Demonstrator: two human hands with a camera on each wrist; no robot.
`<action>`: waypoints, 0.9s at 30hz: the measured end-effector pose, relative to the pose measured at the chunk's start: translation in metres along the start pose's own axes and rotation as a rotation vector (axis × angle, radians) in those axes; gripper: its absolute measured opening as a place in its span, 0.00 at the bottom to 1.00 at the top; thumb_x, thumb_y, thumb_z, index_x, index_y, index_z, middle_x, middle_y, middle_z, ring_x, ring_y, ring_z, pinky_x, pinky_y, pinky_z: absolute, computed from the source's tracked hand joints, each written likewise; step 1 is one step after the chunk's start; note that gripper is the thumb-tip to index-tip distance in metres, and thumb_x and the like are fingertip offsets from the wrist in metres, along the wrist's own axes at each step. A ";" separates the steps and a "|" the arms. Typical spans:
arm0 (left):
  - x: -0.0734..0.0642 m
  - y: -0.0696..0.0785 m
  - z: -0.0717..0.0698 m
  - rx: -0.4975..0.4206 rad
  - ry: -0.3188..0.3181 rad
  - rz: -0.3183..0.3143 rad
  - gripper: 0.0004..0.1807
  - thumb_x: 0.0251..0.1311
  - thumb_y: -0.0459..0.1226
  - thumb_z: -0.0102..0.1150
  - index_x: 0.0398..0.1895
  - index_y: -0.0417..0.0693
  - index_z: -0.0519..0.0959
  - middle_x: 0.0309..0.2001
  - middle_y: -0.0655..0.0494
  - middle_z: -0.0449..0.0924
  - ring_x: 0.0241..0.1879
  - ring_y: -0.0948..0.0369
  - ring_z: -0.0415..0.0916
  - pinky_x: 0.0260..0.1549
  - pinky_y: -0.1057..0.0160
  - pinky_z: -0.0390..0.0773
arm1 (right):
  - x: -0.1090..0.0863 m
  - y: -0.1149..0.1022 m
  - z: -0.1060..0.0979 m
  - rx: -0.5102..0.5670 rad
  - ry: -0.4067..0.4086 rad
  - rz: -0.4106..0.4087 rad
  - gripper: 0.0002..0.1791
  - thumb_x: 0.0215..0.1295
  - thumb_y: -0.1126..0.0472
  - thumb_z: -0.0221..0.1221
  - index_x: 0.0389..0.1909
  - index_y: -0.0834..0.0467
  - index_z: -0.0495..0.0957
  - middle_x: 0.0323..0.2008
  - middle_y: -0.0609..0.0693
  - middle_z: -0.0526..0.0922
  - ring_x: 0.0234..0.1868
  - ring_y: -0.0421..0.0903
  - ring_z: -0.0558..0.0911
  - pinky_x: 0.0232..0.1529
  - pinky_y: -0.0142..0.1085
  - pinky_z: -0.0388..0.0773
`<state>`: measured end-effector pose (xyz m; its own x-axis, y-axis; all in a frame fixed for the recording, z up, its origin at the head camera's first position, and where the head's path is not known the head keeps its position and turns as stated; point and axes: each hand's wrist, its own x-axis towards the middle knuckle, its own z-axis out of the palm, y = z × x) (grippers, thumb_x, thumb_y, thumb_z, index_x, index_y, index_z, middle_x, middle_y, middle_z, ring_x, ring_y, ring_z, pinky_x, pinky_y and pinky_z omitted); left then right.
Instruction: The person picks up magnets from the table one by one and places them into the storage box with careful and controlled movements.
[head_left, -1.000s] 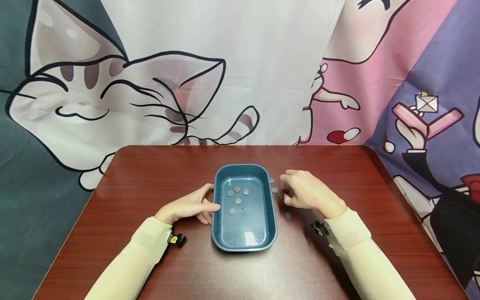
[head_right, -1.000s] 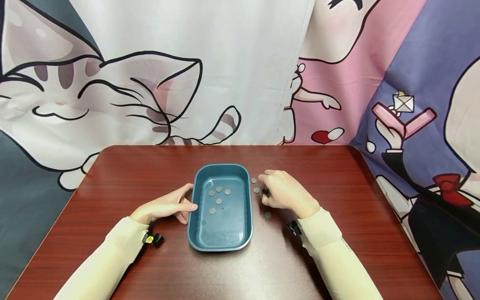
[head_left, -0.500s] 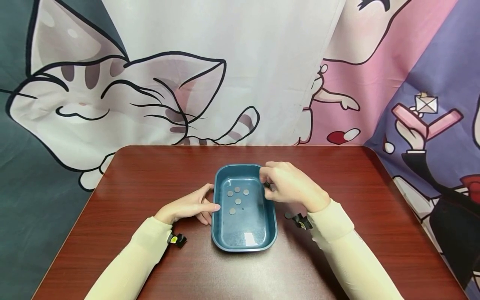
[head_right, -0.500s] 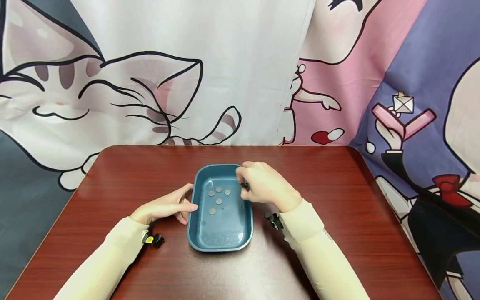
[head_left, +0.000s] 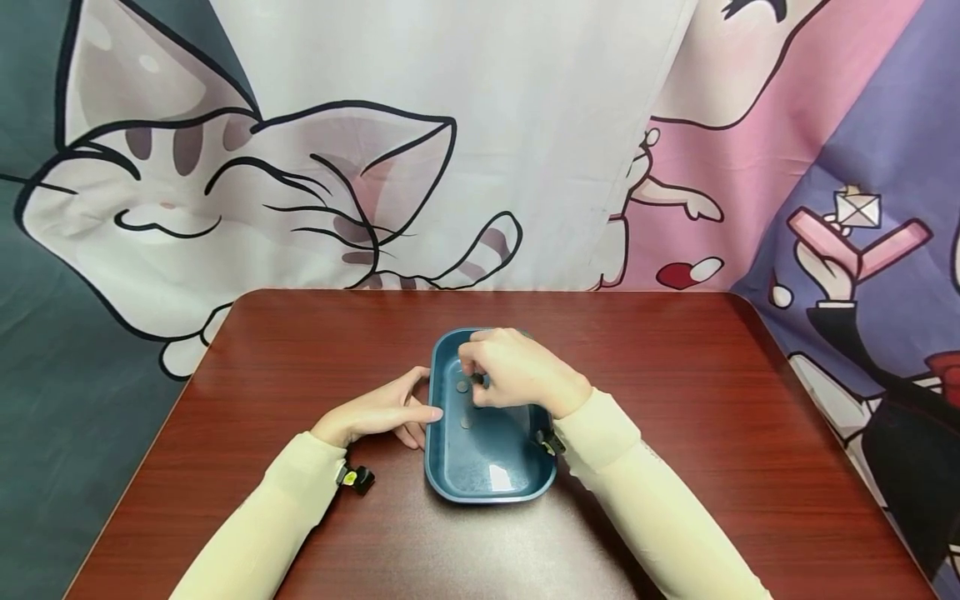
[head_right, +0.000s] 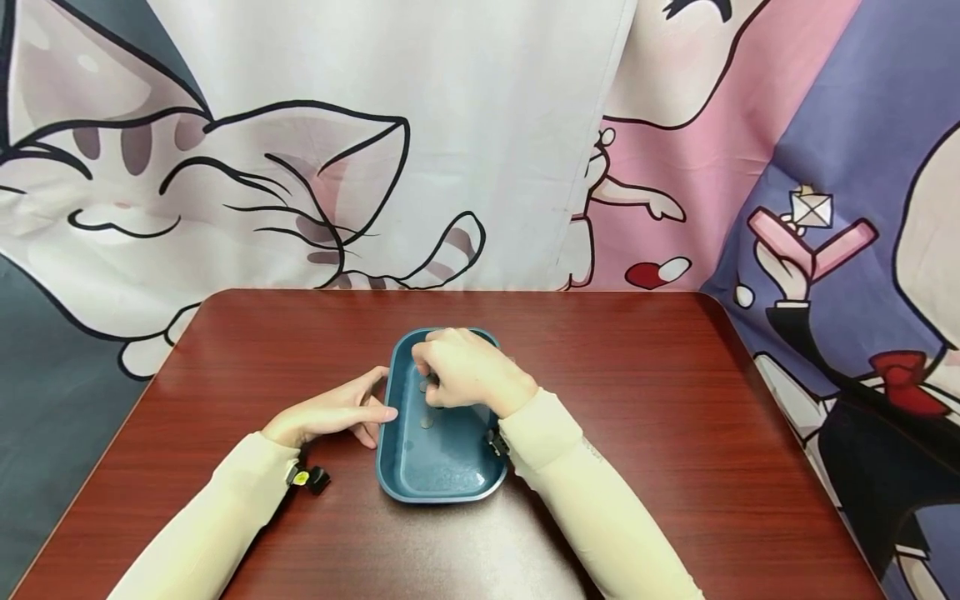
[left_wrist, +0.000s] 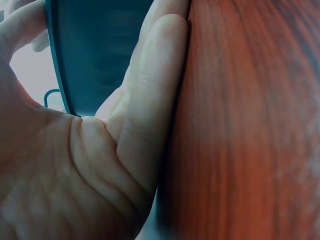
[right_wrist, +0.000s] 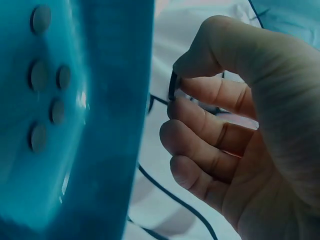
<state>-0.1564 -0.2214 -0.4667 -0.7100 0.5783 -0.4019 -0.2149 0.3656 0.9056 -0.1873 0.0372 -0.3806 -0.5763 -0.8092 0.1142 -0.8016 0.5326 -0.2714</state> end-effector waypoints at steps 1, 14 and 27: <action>0.000 0.000 0.000 0.000 0.001 -0.002 0.38 0.72 0.44 0.61 0.78 0.52 0.52 0.37 0.43 0.89 0.31 0.47 0.89 0.35 0.51 0.90 | 0.003 -0.001 0.003 0.005 -0.006 -0.005 0.08 0.51 0.62 0.68 0.31 0.51 0.79 0.30 0.44 0.77 0.28 0.38 0.75 0.30 0.30 0.74; 0.002 0.000 -0.001 0.005 -0.011 0.005 0.39 0.73 0.44 0.60 0.78 0.50 0.50 0.37 0.42 0.89 0.32 0.47 0.89 0.36 0.51 0.90 | 0.027 0.000 0.044 0.025 -0.156 0.037 0.06 0.50 0.63 0.68 0.27 0.51 0.80 0.24 0.40 0.77 0.27 0.39 0.75 0.29 0.30 0.72; 0.000 0.000 -0.001 -0.009 -0.008 0.013 0.39 0.72 0.43 0.60 0.78 0.48 0.51 0.36 0.42 0.89 0.31 0.47 0.89 0.35 0.50 0.90 | 0.036 -0.005 0.062 -0.058 -0.211 0.052 0.07 0.49 0.61 0.71 0.27 0.52 0.81 0.24 0.41 0.78 0.27 0.40 0.76 0.31 0.32 0.74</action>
<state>-0.1571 -0.2222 -0.4671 -0.7076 0.5887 -0.3908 -0.2115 0.3512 0.9121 -0.1940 -0.0099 -0.4349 -0.5760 -0.8110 -0.1023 -0.7832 0.5833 -0.2152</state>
